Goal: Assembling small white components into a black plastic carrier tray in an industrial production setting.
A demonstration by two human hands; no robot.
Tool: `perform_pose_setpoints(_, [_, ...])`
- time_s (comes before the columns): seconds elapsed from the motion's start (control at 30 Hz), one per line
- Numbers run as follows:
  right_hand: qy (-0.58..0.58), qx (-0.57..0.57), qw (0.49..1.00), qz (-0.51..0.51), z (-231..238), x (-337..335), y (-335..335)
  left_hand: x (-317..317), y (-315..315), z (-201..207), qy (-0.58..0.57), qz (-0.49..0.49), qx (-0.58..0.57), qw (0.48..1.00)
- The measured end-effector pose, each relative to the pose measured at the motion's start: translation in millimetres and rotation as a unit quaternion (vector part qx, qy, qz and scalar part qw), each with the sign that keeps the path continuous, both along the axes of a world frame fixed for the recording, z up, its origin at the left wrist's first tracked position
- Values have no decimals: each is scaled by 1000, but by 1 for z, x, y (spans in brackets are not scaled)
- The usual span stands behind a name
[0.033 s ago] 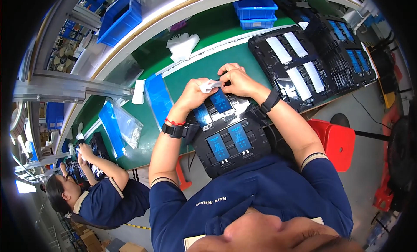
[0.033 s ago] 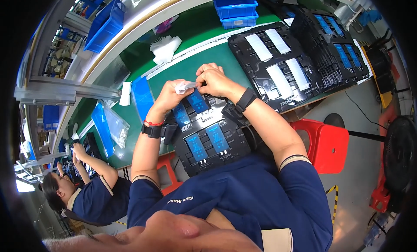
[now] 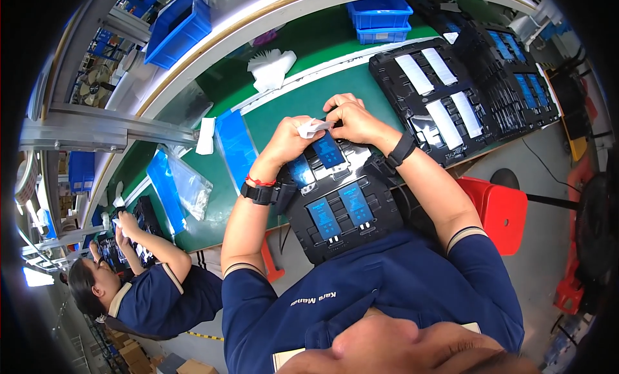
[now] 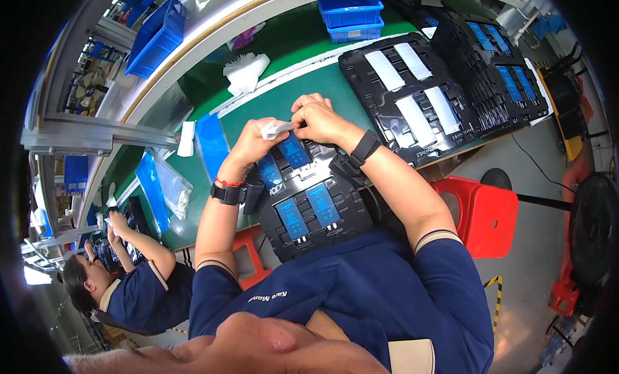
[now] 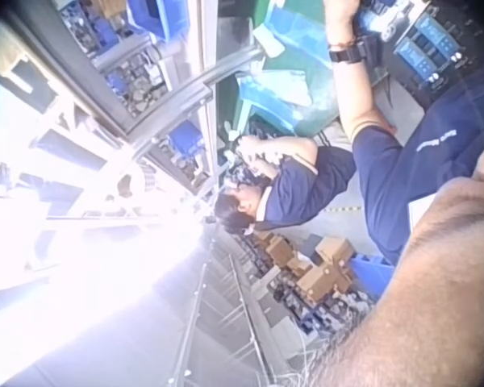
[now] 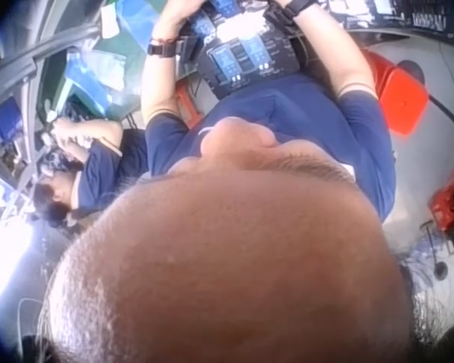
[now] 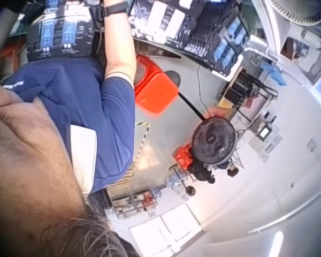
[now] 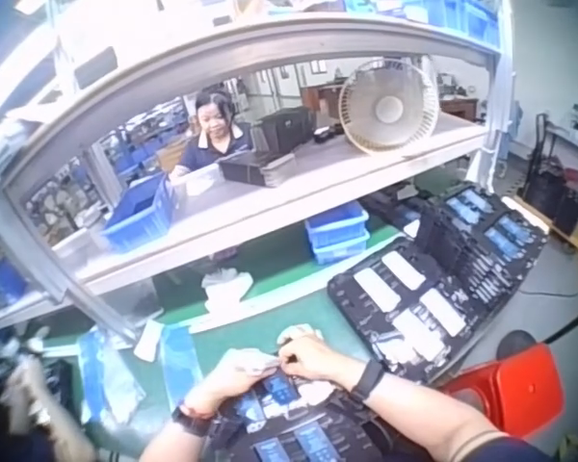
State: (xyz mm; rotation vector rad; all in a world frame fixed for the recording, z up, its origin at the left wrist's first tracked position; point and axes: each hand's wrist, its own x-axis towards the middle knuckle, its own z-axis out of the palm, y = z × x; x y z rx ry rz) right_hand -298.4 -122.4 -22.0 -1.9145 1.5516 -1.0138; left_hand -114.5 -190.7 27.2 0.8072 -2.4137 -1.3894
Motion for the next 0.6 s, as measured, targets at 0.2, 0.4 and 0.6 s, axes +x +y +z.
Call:
perform_pose_setpoints(0.2, [14, 35, 999, 14, 11, -2, -2, 5, -2, -6, 73, 27, 63, 995])
perform_pose_setpoints(0.4, [44, 82, 995, 39, 18, -2, -5, 7, -6, -2, 81, 35, 89, 992])
perform_pose_setpoints(0.6, [42, 48, 997, 37, 9, -2, -7, 4, -3, -15, 46, 17, 79, 996])
